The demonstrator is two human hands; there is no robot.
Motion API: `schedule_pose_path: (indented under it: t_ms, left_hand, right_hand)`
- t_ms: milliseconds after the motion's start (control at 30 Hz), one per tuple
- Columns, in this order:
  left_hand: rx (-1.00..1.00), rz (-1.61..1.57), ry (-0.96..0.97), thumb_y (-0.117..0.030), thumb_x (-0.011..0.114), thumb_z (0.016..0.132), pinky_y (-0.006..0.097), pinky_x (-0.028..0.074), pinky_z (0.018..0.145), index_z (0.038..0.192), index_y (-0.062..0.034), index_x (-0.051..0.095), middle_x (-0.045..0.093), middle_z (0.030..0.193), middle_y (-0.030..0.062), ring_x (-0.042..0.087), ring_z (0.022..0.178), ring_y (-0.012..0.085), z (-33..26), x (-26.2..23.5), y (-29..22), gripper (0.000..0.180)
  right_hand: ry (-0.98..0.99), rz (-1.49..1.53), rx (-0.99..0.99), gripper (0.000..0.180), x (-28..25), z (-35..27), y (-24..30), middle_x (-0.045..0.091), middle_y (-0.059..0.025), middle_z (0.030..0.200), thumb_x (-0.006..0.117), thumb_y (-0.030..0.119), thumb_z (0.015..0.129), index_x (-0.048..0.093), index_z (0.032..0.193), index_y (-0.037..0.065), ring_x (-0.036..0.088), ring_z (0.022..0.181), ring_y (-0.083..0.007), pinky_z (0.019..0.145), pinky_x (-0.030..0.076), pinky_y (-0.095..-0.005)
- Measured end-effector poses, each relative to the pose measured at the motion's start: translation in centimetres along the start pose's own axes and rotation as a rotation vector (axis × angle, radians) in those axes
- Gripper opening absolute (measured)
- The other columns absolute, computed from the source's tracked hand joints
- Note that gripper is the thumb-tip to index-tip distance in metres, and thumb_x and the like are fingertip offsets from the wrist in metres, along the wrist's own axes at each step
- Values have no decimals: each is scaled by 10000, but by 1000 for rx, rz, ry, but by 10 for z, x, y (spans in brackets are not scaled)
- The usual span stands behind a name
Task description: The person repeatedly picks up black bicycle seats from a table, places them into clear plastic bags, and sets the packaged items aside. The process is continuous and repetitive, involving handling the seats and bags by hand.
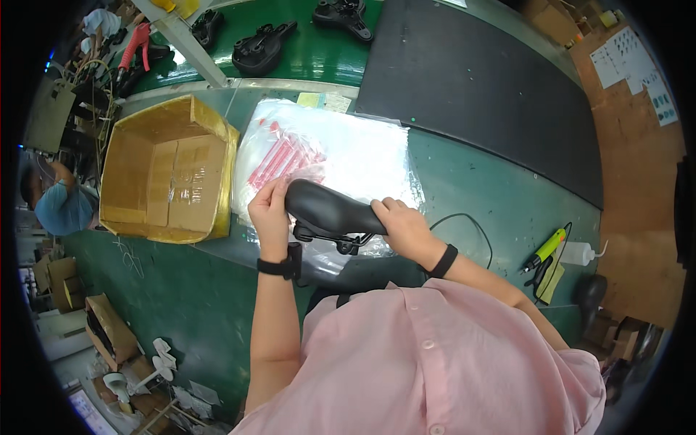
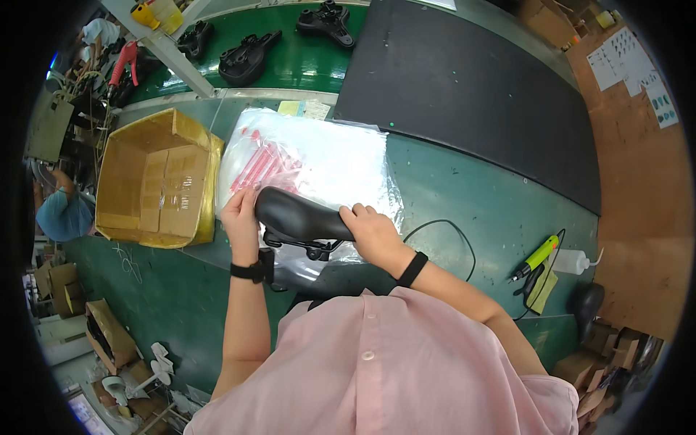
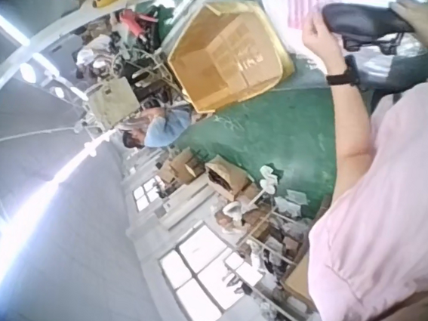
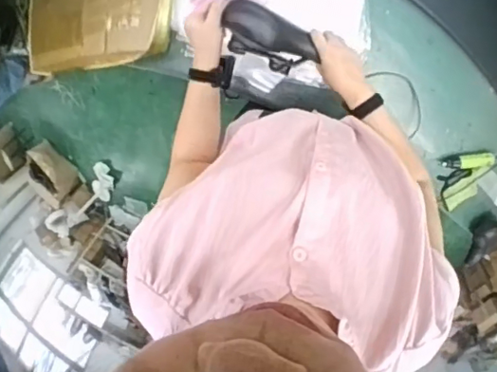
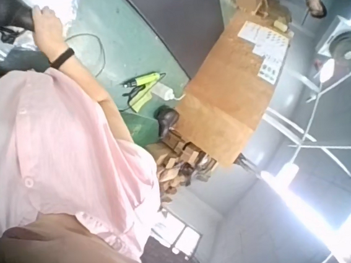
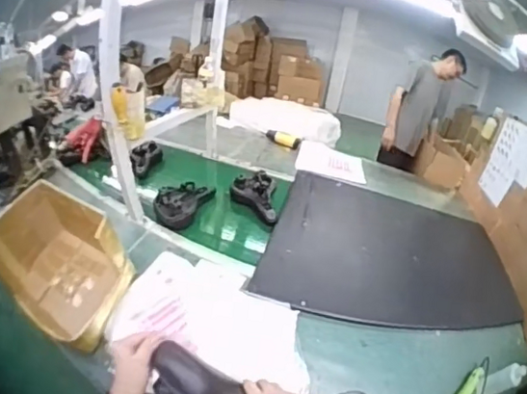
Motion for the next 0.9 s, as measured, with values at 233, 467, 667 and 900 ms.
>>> schedule_pose_path:
  t_ms: [233,467,667,900]
  left_hand:
    - [486,573,526,-53,649,835,293,521,591,1048,-29,692,691,808,117,654,684,223,-77,77,-89,219]
    - [740,252,1229,-76,581,755,310,490,592,1129,-88,627,595,773,50,611,685,216,-212,228,-90,377]
    - [455,227,982,-81,653,789,367,476,789,1220,-128,587,589,988,83,562,915,266,-108,205,-71,439]
    - [247,949,770,-72,683,720,467,363,1000,1361,-104,437,400,1349,211,415,1166,404,-67,135,71,688]
  right_hand:
    - [178,1073,472,473,20,-7,-35,662,-175,967,751,142,745,544,1127,-44,645,900,-271,797,495,-363]
    - [-78,1267,549,812,27,1,-60,497,-238,1301,760,312,772,377,1352,-108,495,1183,-265,981,410,-357]
    - [-249,1020,947,402,-72,-9,-181,645,-109,953,688,221,786,612,1117,8,565,996,-196,851,458,-317]
    - [-1102,1326,641,497,-169,82,-439,549,-177,1237,596,269,913,463,1296,-18,583,1078,-298,861,526,-428]
Point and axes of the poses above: each hand's wrist, its own z-axis towards the middle knuckle, its own x-axis out of the palm, y = z × x, the point moved 9 cm from there along z, towards the middle knuckle
